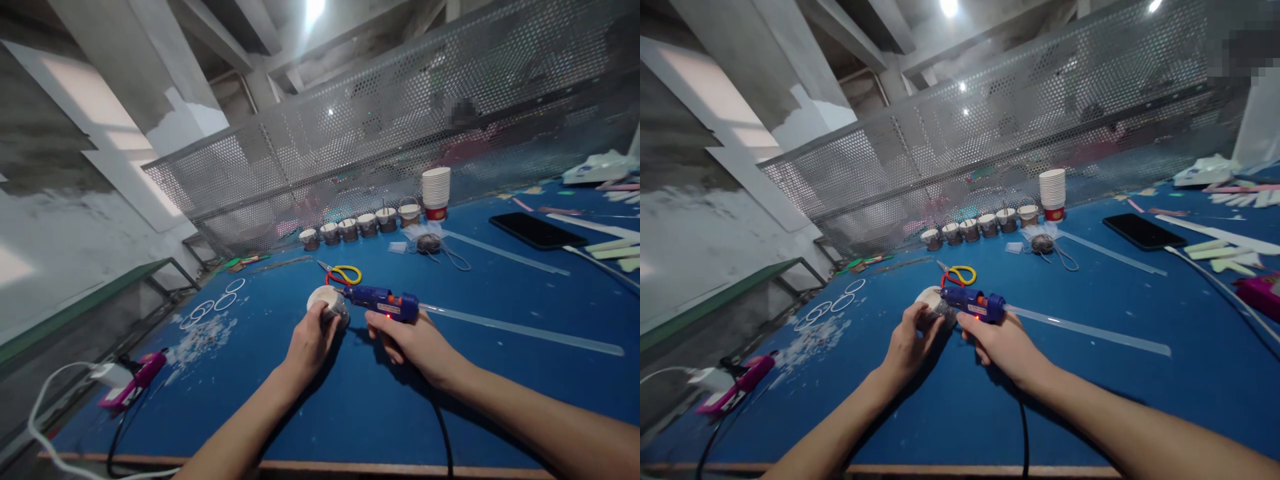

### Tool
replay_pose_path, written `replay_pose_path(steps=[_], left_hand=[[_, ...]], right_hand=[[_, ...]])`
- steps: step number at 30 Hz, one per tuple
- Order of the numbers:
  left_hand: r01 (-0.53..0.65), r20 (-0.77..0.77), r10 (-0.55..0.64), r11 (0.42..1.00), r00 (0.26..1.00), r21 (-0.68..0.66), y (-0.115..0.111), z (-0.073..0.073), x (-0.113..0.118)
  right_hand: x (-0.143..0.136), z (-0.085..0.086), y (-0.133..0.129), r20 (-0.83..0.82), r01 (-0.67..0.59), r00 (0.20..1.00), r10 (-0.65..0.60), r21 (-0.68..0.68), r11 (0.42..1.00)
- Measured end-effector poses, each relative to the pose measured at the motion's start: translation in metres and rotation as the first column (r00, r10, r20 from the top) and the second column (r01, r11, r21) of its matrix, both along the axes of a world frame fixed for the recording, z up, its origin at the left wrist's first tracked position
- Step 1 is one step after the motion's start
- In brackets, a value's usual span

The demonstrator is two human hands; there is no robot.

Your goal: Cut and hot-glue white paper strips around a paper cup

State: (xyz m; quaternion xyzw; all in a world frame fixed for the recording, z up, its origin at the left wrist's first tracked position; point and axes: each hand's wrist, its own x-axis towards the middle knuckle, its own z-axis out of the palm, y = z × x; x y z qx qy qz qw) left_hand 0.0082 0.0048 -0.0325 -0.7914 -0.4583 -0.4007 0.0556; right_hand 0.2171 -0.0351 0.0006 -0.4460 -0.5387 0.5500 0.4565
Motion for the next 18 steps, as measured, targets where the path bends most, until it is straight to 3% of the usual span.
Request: replay_pose_path(steps=[12,18], left_hand=[[-0.071,-0.098,0.06,0.991,0.993,-0.117,-0.006,0.023,0.01],[-0.051,-0.171,0.037,0.996,0.985,-0.074,0.003,0.014,0.005]], right_hand=[[0.002,-0.007,0.013,-0.131,0.029,0.991,-0.028,0.01,1.0],[0.002,-0.004,0.012,-0.133,0.028,0.991,-0.027,0.006,1.0]])
